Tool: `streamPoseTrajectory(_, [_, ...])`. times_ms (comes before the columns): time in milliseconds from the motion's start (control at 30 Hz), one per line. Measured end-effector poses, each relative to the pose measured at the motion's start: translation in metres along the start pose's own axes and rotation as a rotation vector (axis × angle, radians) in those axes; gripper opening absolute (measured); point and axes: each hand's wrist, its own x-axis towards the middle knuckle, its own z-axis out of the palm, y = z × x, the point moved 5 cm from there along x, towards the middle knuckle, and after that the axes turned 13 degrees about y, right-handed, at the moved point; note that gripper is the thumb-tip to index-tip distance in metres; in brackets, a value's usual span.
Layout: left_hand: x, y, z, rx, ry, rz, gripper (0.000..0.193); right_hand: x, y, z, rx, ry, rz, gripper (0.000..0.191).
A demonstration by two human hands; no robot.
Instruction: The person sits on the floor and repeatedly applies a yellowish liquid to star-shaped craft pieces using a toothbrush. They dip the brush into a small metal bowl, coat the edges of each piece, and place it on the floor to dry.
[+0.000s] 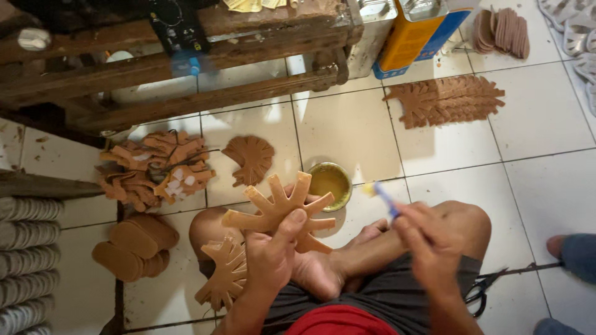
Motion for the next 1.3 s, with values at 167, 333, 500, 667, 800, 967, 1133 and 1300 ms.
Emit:
streamPoseTrajectory(167, [-0.005,-0.005,0.013,-0.088,0.006,-0.003,0.046,-0.006,-0.011,0.022,-0.007,-0.097,-0.043,0.027])
streamPoseTrajectory(333, [-0.004,-0.006,0.014,-0.126,0.029,0.002,0.047,-0.004,-0.02,0.035,-0.031,-0.098,-0.061,0.028])
streamPoseTrajectory(500, [-0.002,-0.009,0.012,-0.137,0.039,-0.02,0.048,-0.004,-0.024,0.032,0.009,-0.08,-0.09,0.028])
streamPoseTrajectory(667, [-0.002,-0.013,0.009,-0.125,0.042,-0.053,0.048,-0.007,-0.019,0.025,-0.067,-0.067,-0.05,0.027])
streamPoseTrajectory(800, [-0.006,-0.017,0.01,-0.083,0.024,-0.032,0.047,-0.012,-0.005,0.018,-0.163,-0.099,-0.027,0.028])
streamPoseTrajectory(967, [0.0,-0.018,0.0,-0.18,0.152,-0.108,0.047,0.011,0.043,-0.013,-0.054,0.269,0.264,0.025])
streamPoseTrajectory(1133, [0.009,-0.014,0.008,-0.231,0.139,-0.012,0.055,0.003,0.04,-0.049,0.026,0.535,0.244,0.023])
streamPoseTrajectory(1300, [0.002,-0.019,0.025,-0.091,0.072,0.069,0.047,-0.018,0.009,-0.003,-0.004,0.009,0.006,0.023])
